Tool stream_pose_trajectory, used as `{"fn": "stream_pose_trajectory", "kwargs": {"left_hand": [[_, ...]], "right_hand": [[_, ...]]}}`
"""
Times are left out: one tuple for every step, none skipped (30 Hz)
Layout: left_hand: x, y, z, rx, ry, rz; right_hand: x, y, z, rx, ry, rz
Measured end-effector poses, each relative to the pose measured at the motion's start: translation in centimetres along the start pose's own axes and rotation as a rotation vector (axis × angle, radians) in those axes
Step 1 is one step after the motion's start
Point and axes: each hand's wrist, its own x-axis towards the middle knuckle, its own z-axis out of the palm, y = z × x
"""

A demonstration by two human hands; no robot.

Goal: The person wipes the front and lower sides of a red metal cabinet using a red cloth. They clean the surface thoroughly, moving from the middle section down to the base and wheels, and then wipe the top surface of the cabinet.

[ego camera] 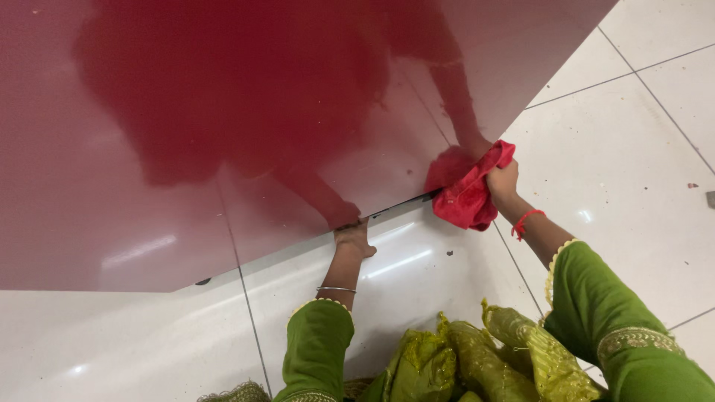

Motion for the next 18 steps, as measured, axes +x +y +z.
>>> {"fn": "stream_pose_trajectory", "kwargs": {"left_hand": [[0.0, 0.0, -0.1, 0.01, -0.001, 0.003], [0.1, 0.2, -0.2, 0.02, -0.002, 0.005], [0.2, 0.2, -0.2, 0.028, -0.007, 0.006], [0.2, 0.1, -0.1, 0.012, -0.001, 0.006], [0.3, 0.1, 0.0, -0.005, 0.003, 0.008], [0.3, 0.1, 0.1, -0.022, 0.006, 0.009], [0.3, 0.2, 0.1, 0.004, -0.004, 0.009], [0.3, 0.3, 0.1, 0.029, -0.014, 0.009], [0.3, 0.3, 0.1, 0.054, -0.026, 0.007], [0.3, 0.2, -0.1, 0.044, -0.019, 0.007], [0.3, 0.2, 0.0, 0.028, -0.013, 0.008], [0.3, 0.2, 0.0, 0.012, -0.008, 0.008], [0.3, 0.3, 0.1, 0.011, 0.0, 0.005], [0.3, 0.5, 0.2, 0.009, 0.009, 0.002], [0.1, 0.3, 0.3, 0.015, 0.014, -0.002], [0.1, 0.2, 0.3, -0.006, -0.001, -0.005], [0.2, 0.4, 0.2, -0.03, -0.014, -0.005], [0.4, 0.4, 0.2, -0.054, -0.027, -0.005]], "right_hand": [[-1.0, -0.1, -0.5, 0.027, 0.004, 0.038], [-2.1, -0.2, -0.8, 0.054, 0.009, 0.076], [-3.4, -0.1, -1.0, 0.118, -0.04, 0.099], [-4.9, -0.1, -1.2, 0.182, -0.088, 0.122], [-6.2, -0.2, -1.5, 0.243, -0.136, 0.146], [-7.4, -0.3, -1.6, 0.287, -0.252, 0.221], [-8.3, -0.3, -1.2, 0.334, -0.366, 0.292], [-9.0, -0.3, -0.7, 0.379, -0.481, 0.362], [-9.6, 0.0, 0.1, 0.381, -0.472, 0.365], [-10.0, 0.3, 1.2, 0.384, -0.463, 0.367], [-10.1, 0.6, 2.1, 0.381, -0.456, 0.371], [-9.5, 0.8, 3.2, 0.326, -0.369, 0.341], [-8.4, 0.7, 4.5, 0.271, -0.281, 0.311], [-7.4, 0.6, 5.6, 0.216, -0.194, 0.28], [-6.9, 0.5, 6.3, 0.207, -0.126, 0.366], [-6.5, 0.4, 6.7, 0.198, -0.057, 0.451], [-6.2, 0.4, 6.8, 0.184, 0.012, 0.533], [-6.4, 0.6, 6.6, 0.197, 0.016, 0.493]]}}
